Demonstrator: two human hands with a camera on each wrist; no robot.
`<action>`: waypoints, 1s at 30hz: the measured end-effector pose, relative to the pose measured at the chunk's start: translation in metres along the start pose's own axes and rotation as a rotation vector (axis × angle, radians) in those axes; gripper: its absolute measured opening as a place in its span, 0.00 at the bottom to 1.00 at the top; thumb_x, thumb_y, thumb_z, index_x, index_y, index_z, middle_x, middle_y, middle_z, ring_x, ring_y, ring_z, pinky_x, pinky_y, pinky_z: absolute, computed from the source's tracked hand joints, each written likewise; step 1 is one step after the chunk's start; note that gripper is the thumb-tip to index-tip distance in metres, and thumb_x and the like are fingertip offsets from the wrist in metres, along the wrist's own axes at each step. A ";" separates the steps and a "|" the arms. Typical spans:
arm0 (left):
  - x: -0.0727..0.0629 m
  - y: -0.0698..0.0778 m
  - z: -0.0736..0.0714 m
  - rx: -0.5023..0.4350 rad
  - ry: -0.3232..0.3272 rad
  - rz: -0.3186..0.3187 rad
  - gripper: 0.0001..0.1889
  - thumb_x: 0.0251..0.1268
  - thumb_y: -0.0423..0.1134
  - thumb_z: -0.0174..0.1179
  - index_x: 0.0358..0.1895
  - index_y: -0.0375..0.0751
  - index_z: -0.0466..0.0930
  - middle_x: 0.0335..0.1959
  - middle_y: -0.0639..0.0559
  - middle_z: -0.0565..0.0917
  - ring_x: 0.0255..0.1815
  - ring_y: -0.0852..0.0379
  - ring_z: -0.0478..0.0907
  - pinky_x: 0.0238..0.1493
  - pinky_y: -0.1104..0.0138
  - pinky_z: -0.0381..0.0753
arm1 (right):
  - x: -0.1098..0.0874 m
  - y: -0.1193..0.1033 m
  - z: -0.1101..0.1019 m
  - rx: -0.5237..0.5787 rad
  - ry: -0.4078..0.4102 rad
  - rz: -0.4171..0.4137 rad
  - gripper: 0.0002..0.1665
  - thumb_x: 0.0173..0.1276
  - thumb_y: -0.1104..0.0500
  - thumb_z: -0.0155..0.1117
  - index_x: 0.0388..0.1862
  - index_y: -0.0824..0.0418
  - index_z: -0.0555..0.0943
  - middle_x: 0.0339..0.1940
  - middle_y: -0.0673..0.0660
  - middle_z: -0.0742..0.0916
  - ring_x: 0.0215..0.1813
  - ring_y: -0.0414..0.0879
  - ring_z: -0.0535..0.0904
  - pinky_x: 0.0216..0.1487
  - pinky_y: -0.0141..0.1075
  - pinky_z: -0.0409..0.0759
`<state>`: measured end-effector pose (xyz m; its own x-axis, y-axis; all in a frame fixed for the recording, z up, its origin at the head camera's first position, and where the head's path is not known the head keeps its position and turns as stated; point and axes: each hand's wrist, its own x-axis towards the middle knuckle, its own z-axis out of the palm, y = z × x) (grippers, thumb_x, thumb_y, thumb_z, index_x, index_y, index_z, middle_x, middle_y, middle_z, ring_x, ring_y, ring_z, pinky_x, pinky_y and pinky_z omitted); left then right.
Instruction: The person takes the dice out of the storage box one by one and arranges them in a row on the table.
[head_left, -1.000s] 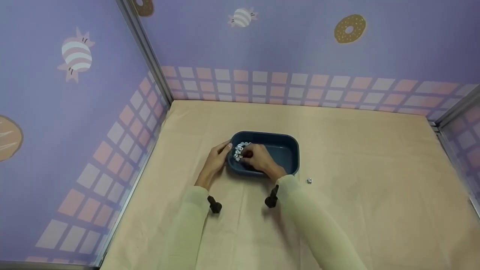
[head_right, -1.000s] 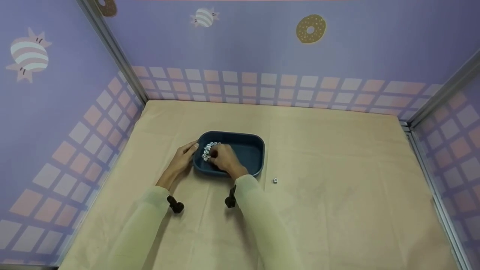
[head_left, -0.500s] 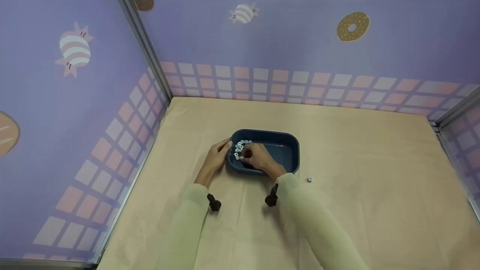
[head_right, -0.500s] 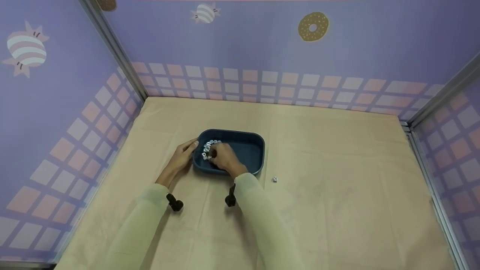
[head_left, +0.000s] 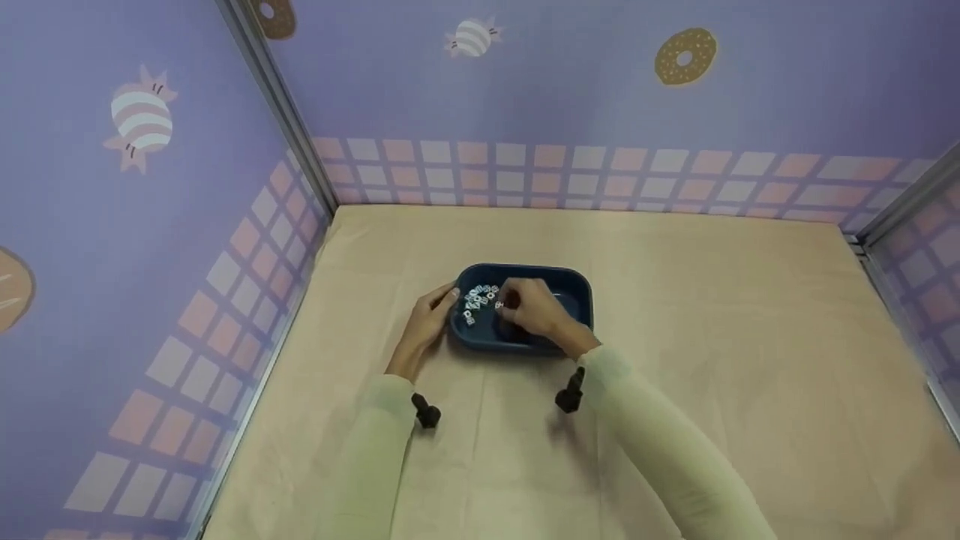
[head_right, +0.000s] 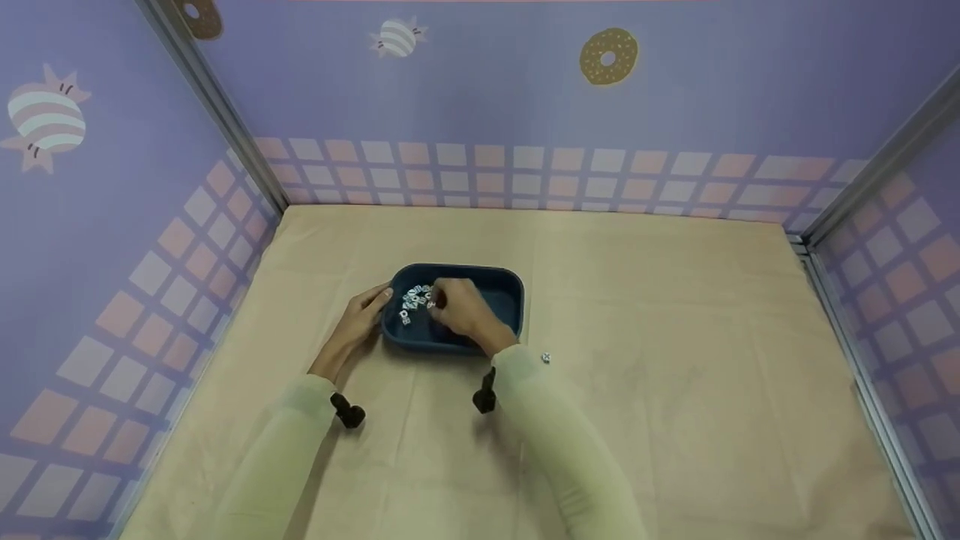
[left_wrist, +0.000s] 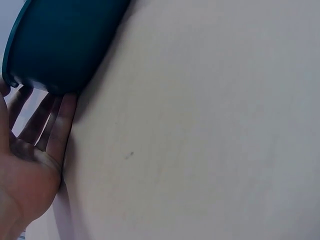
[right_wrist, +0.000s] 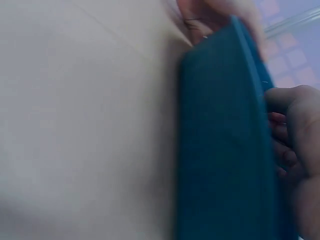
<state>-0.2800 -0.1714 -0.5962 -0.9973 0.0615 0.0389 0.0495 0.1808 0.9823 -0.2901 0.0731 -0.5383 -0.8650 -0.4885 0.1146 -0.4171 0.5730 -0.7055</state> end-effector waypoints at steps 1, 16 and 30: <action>0.000 0.000 -0.001 0.004 0.008 0.000 0.24 0.84 0.46 0.57 0.74 0.36 0.76 0.73 0.40 0.77 0.78 0.43 0.69 0.79 0.53 0.64 | -0.004 -0.001 -0.007 0.011 0.011 -0.014 0.07 0.72 0.63 0.73 0.46 0.64 0.86 0.40 0.56 0.88 0.41 0.47 0.83 0.45 0.42 0.83; -0.003 0.004 0.002 0.037 0.007 -0.051 0.26 0.85 0.49 0.56 0.75 0.39 0.76 0.75 0.39 0.75 0.79 0.41 0.67 0.80 0.51 0.62 | -0.087 0.025 -0.094 -0.008 0.240 -0.157 0.05 0.72 0.65 0.74 0.45 0.63 0.88 0.41 0.55 0.88 0.41 0.46 0.85 0.43 0.44 0.86; -0.004 0.002 0.000 0.075 0.019 -0.055 0.26 0.85 0.50 0.55 0.75 0.38 0.76 0.75 0.41 0.76 0.79 0.44 0.68 0.80 0.54 0.62 | -0.159 0.093 -0.092 -0.053 0.208 0.043 0.05 0.71 0.70 0.73 0.43 0.64 0.87 0.40 0.55 0.89 0.42 0.50 0.86 0.43 0.47 0.87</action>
<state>-0.2760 -0.1710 -0.5941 -0.9995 0.0310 -0.0110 -0.0027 0.2562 0.9666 -0.2173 0.2652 -0.5578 -0.9188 -0.3197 0.2315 -0.3883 0.6267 -0.6757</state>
